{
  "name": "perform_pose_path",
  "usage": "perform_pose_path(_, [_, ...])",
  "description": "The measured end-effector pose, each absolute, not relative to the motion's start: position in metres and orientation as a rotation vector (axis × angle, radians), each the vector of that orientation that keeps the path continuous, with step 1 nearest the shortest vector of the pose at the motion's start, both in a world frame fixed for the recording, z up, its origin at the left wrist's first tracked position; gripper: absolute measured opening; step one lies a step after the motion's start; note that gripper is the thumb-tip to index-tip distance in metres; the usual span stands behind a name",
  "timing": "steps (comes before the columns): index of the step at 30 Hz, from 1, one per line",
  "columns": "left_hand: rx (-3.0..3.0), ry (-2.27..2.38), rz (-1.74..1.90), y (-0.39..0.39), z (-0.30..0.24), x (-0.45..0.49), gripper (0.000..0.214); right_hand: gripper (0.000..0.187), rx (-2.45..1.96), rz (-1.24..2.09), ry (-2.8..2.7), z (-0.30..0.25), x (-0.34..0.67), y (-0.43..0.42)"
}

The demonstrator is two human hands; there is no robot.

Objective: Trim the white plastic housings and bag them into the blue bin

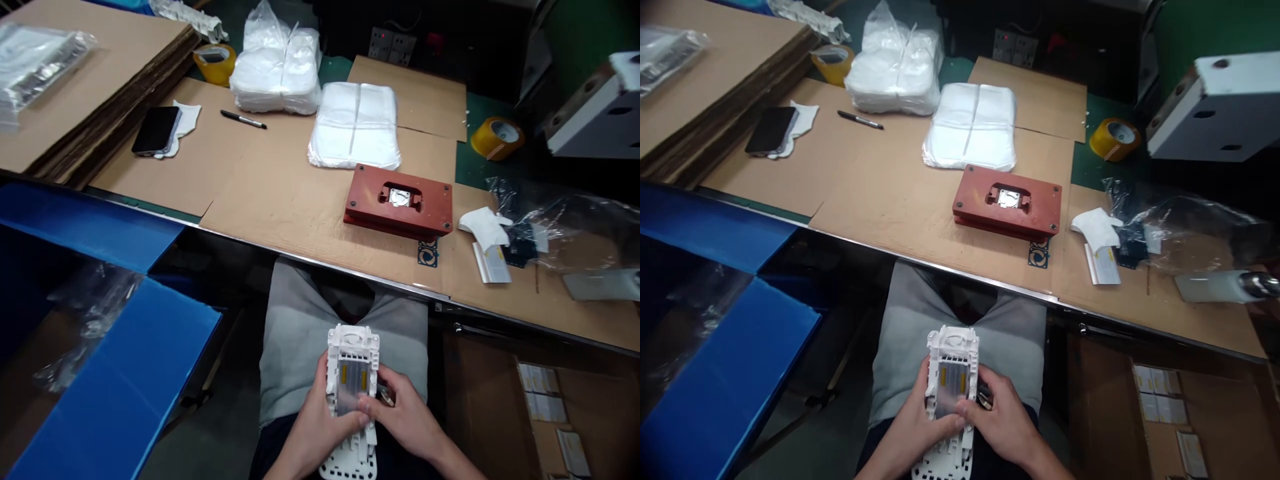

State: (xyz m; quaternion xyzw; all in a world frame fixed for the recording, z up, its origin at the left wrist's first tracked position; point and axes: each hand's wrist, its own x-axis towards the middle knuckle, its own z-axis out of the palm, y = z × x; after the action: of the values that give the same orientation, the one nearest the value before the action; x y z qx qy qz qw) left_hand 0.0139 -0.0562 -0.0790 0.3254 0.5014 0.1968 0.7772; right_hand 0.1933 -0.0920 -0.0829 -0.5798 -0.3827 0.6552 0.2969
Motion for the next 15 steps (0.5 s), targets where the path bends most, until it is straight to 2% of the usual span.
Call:
perform_pose_path(6, [0.676,1.253,0.506,-0.032,-0.080,0.020,0.051,0.043,-1.487,1.747,-1.094,-0.077,0.195,-0.087])
perform_pose_path(9, [0.684,1.216,0.471,-0.029,-0.075,0.023,0.048,0.038,-1.460,1.764,-1.061,-0.071,0.198,-0.085])
perform_pose_path(15, [0.691,1.188,0.433,-0.032,-0.068,0.022,0.047,0.043,-1.457,1.755,-0.804,-0.063,0.197,-0.084])
